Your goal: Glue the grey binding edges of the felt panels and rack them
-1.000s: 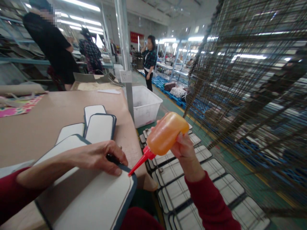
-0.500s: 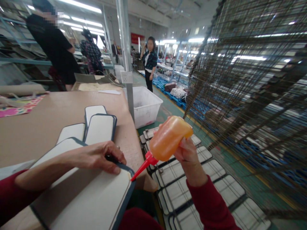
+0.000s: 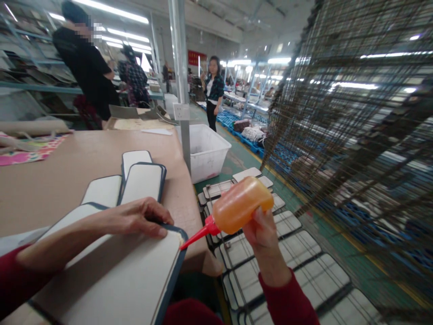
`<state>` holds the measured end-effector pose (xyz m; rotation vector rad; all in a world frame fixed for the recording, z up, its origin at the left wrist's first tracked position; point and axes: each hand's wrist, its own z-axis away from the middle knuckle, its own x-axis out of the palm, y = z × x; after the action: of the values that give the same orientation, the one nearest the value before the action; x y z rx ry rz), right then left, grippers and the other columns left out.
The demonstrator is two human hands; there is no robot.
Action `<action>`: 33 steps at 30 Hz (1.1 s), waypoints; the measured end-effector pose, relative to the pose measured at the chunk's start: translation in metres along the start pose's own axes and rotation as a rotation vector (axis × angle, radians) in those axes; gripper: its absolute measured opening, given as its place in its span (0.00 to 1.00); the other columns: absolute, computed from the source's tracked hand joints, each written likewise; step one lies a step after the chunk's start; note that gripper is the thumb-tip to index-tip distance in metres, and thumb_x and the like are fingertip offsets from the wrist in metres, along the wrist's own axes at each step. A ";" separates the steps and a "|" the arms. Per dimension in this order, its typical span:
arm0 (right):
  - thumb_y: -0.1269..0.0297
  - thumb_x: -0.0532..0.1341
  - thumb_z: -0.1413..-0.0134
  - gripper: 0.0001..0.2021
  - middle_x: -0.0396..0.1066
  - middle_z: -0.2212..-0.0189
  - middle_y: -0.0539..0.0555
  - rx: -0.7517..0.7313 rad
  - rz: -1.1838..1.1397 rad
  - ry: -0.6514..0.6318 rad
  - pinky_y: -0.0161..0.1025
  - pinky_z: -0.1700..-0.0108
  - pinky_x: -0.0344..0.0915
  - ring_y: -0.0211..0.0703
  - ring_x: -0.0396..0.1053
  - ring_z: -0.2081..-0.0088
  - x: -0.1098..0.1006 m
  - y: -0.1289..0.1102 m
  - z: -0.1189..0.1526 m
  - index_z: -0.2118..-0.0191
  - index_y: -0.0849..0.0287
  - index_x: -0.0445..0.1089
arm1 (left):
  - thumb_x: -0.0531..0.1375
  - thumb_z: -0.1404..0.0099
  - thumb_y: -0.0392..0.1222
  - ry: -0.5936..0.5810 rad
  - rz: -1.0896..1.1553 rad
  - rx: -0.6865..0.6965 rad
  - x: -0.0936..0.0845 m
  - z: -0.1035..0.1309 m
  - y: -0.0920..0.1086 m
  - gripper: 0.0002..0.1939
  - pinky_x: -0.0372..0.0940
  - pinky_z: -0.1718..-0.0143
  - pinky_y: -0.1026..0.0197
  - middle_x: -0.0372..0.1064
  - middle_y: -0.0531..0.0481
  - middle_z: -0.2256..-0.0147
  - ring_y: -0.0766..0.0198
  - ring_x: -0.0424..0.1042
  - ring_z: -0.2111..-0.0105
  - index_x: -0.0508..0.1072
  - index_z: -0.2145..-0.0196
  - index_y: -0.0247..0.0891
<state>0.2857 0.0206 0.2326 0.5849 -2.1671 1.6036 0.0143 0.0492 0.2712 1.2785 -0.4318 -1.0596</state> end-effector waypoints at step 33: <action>0.51 0.70 0.67 0.26 0.75 0.60 0.52 -0.053 -0.017 0.111 0.61 0.45 0.59 0.55 0.71 0.56 0.005 0.006 0.005 0.56 0.48 0.71 | 0.62 0.46 0.43 0.154 0.207 -0.094 -0.022 -0.014 -0.010 0.10 0.61 0.75 0.67 0.74 0.51 0.75 0.65 0.70 0.77 0.78 0.69 0.35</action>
<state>0.2779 0.0166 0.2286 0.4851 -2.1107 1.5276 0.0099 0.0760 0.2642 1.1942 -0.3839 -0.7925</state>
